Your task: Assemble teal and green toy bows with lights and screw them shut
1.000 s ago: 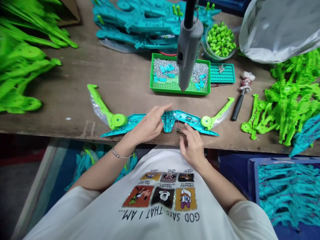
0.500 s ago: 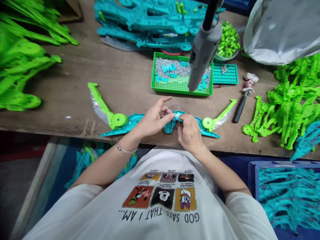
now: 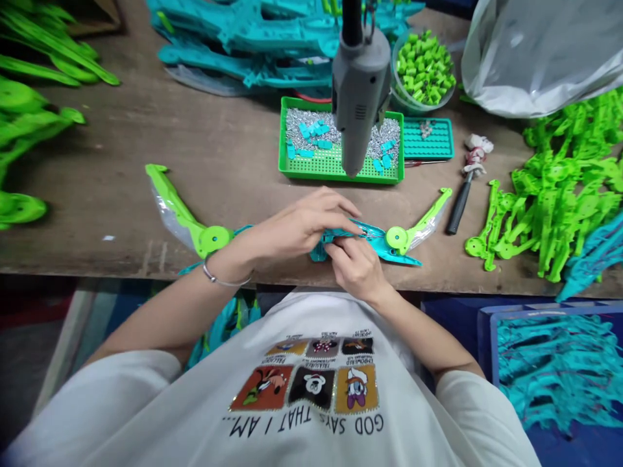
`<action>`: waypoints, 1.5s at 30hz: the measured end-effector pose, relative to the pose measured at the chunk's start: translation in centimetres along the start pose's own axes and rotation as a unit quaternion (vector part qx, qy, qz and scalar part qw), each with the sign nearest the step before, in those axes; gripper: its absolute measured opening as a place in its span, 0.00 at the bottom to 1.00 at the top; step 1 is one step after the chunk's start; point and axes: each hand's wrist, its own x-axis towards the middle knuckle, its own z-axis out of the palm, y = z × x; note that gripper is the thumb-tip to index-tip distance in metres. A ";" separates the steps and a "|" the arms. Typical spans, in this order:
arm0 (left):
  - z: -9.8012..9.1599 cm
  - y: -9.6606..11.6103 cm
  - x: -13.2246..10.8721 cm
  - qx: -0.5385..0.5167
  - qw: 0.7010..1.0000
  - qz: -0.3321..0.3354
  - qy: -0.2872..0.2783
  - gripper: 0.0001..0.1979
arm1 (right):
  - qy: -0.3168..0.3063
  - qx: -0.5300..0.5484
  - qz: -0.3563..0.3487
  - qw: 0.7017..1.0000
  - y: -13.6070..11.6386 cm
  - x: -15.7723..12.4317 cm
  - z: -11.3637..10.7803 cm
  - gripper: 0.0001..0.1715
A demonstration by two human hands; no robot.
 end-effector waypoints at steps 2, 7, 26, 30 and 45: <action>-0.2 -0.4 1.7 0.004 0.995 0.038 -0.087 0.20 | -0.007 -0.010 -0.006 1.000 0.0 0.3 -0.2 0.16; -0.5 -1.9 3.1 0.126 0.979 0.019 -0.160 0.16 | -0.015 0.021 -0.002 1.000 -0.1 0.1 -0.5 0.18; 0.0 -4.2 -0.4 0.044 0.991 -0.012 -0.128 0.20 | 0.083 0.171 0.196 0.962 0.3 1.0 -1.0 0.14; -0.5 -3.8 -0.3 0.087 0.985 0.005 -0.152 0.15 | 0.083 0.172 0.155 0.969 0.2 0.7 -0.7 0.19; 1.4 -2.7 -1.1 -0.033 0.999 -0.020 0.000 0.06 | 0.080 0.280 0.322 0.901 0.2 -1.0 1.0 0.11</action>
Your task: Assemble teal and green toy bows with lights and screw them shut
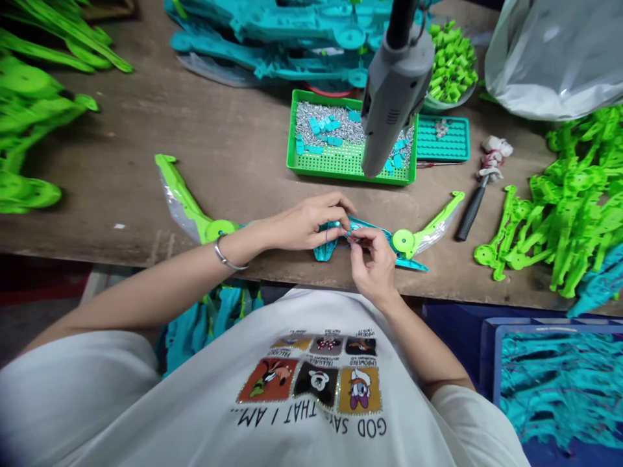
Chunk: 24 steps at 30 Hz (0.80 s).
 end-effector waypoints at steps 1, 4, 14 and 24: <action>0.3 0.2 -0.1 -0.003 1.000 -0.027 0.015 0.06 | -0.004 0.005 0.005 1.000 0.0 0.1 0.1 0.13; 1.0 0.6 -0.2 -0.011 0.995 -0.090 0.044 0.06 | 0.000 -0.001 -0.005 1.000 -0.6 0.3 0.4 0.21; 1.0 -0.2 0.8 -0.018 0.990 -0.141 0.010 0.08 | 0.070 -0.339 -0.180 0.921 -1.8 0.7 0.8 0.10; 1.1 -0.3 0.4 0.005 0.993 -0.114 -0.006 0.09 | 0.051 -0.352 -0.150 0.923 -1.7 2.0 1.3 0.05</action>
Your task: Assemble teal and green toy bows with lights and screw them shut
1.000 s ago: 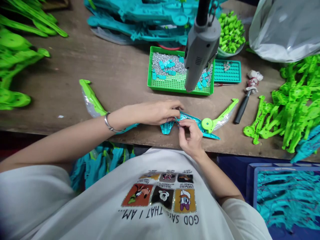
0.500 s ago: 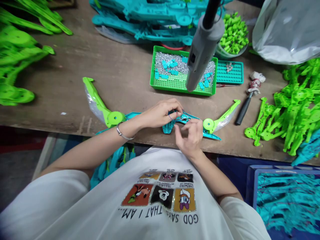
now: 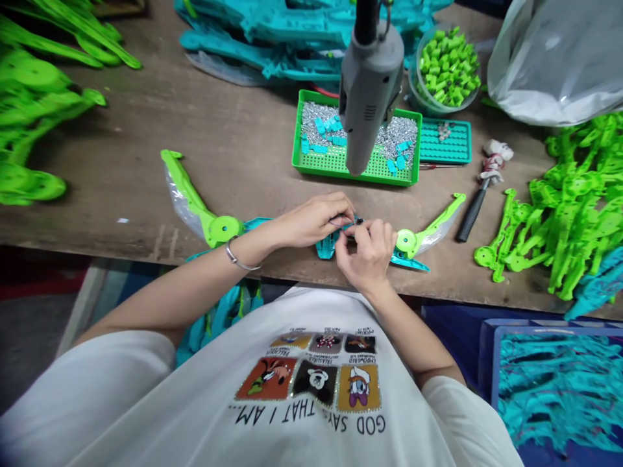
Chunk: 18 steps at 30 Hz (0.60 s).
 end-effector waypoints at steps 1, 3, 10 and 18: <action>0.1 0.0 0.0 0.001 1.000 0.006 0.006 0.09 | 0.002 0.003 -0.004 1.000 0.1 -0.1 -0.1 0.04; 0.4 -0.1 0.0 0.006 1.000 0.019 0.017 0.09 | 0.019 0.004 -0.023 1.000 0.3 -0.3 -0.1 0.01; 0.7 0.0 -0.4 0.024 0.998 0.041 0.035 0.09 | 0.033 0.004 -0.102 0.994 1.1 0.3 -0.2 0.14; 1.1 0.7 -2.6 0.040 0.993 0.046 0.096 0.06 | -0.045 0.063 -0.026 0.997 2.6 1.5 -1.4 0.08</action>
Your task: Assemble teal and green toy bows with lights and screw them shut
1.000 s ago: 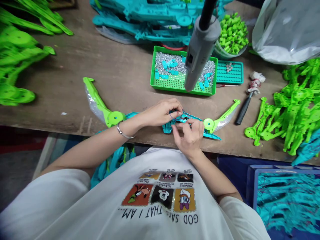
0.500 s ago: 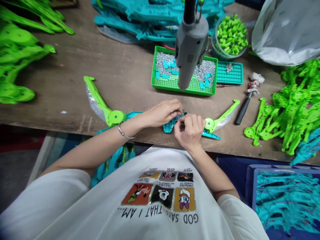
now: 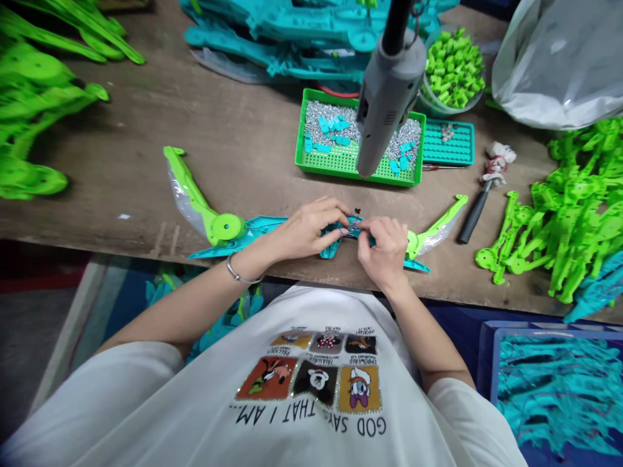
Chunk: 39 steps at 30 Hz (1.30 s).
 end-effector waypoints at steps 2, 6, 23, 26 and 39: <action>0.4 0.8 -0.6 0.041 0.999 -0.022 0.017 0.08 | -0.021 -0.008 0.007 1.000 0.3 0.2 -0.1 0.09; 1.2 2.2 -1.9 0.101 0.992 -0.059 0.048 0.15 | -0.044 -0.024 -0.004 0.999 0.4 0.9 -0.3 0.11; 4.6 1.8 -2.0 0.137 0.968 -0.142 0.155 0.12 | -0.103 0.189 -0.007 0.976 0.1 3.2 0.2 0.17; 4.6 1.7 -2.0 0.121 0.963 -0.170 0.168 0.10 | -0.153 0.203 -0.033 0.967 -0.3 3.4 -0.2 0.21; 3.1 1.5 -3.5 0.091 0.961 -0.132 0.227 0.09 | -0.210 0.245 0.055 0.945 0.7 3.5 0.3 0.13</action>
